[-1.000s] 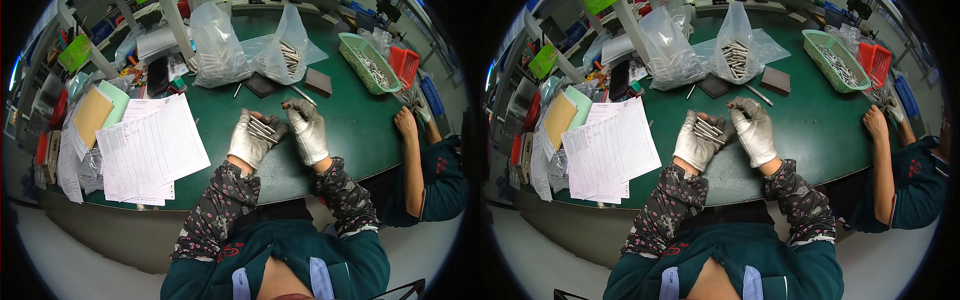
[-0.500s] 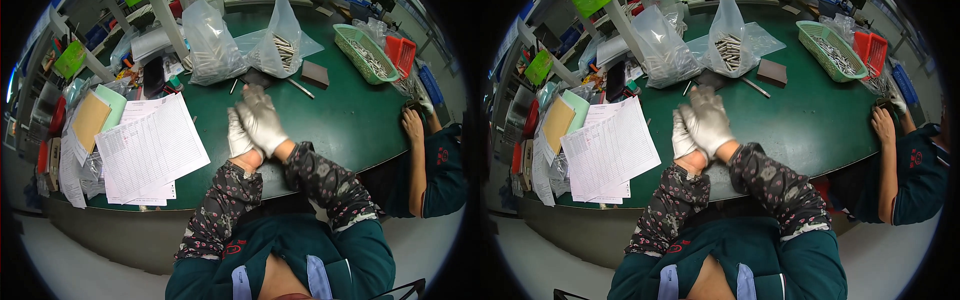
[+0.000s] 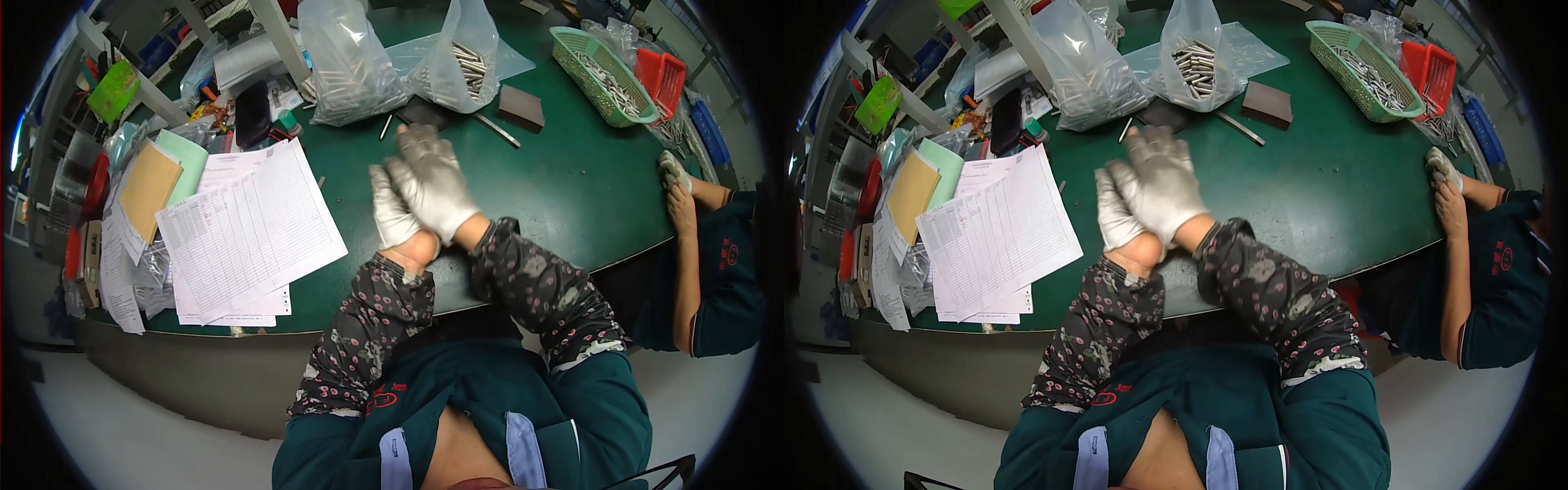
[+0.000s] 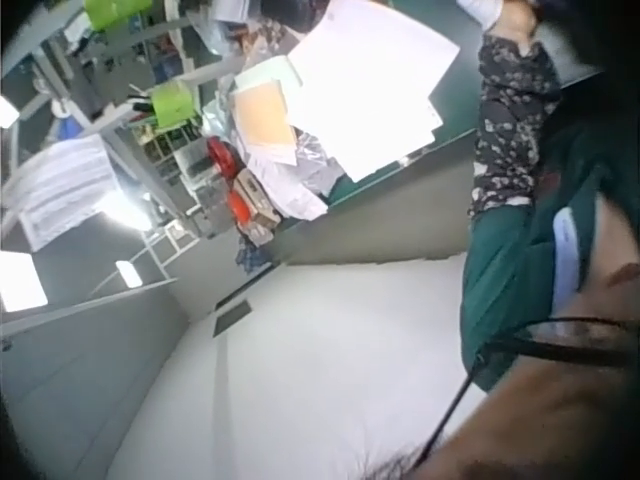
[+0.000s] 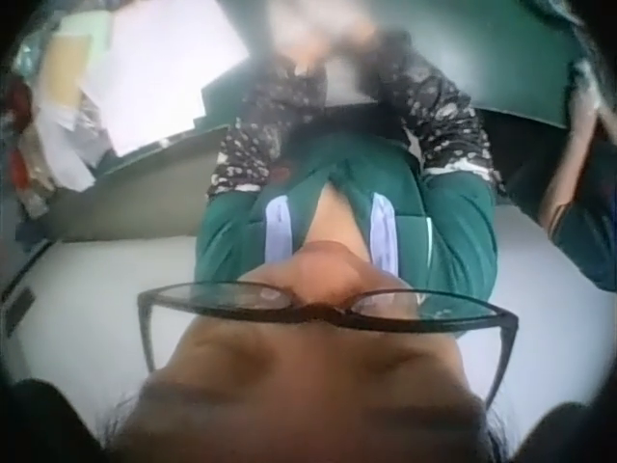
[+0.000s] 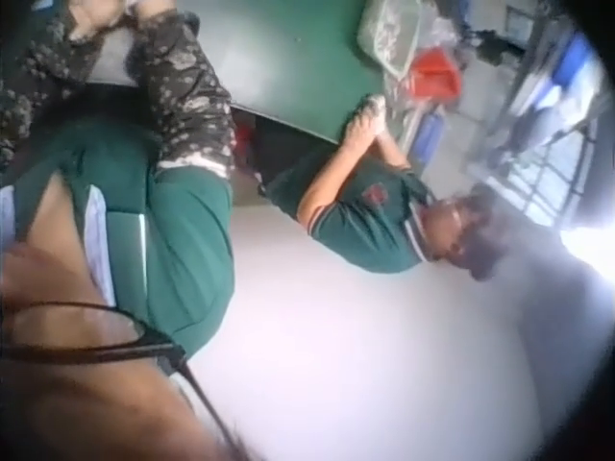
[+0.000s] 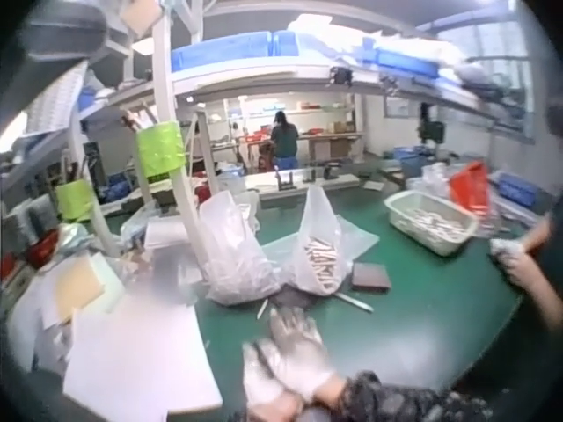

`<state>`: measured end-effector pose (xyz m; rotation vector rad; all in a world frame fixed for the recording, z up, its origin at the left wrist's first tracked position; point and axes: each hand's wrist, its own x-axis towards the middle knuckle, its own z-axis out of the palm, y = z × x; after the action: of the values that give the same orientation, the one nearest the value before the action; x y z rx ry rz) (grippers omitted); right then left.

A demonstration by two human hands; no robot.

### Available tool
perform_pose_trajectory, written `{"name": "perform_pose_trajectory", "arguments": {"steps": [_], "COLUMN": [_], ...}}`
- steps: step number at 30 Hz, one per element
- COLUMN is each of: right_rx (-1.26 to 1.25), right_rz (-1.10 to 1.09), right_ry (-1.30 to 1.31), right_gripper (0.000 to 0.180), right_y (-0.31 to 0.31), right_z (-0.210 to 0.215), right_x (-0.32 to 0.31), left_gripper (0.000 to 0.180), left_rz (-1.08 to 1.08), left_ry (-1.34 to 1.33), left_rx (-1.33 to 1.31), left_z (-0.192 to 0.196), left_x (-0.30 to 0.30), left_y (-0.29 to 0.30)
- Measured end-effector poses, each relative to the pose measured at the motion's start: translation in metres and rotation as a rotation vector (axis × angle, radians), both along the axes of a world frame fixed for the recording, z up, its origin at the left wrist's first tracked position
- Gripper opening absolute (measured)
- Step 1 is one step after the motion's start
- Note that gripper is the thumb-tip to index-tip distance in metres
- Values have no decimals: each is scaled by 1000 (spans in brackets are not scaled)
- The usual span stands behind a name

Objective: The recorder is organizing small metal pins into straight rows on a flat workbench surface.

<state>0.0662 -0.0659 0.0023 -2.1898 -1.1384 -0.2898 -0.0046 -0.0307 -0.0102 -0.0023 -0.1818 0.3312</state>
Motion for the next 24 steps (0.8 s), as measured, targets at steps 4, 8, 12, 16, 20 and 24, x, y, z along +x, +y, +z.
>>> {"name": "perform_pose_trajectory", "arguments": {"steps": [4,8,12,16,20,24], "right_rx": [52,698,863,1025,1196,1254], "right_rz": [-44,102,210,198,185,195], "right_ry": [23,1047,979,1072,1337,1522], "right_gripper": [58,58,56,52,49,52], "right_y": [-8,-14,-34,-38,-29,-25], "right_z": [15,33,17,5,10,28], "right_x": [12,12,17,-2,-19,-27], "left_gripper": [80,73,74,74,73,70], "left_rz": [-101,-84,-31,1,93,187], "left_ry": [344,378,326,222,237,215], "left_rx": [60,-50,-96,-70,-86,33], "left_z": [20,15,23,19,19,14], "left_x": [0,-2,0,1,3,3], "left_y": [-6,0,-4,0,0,0]}}
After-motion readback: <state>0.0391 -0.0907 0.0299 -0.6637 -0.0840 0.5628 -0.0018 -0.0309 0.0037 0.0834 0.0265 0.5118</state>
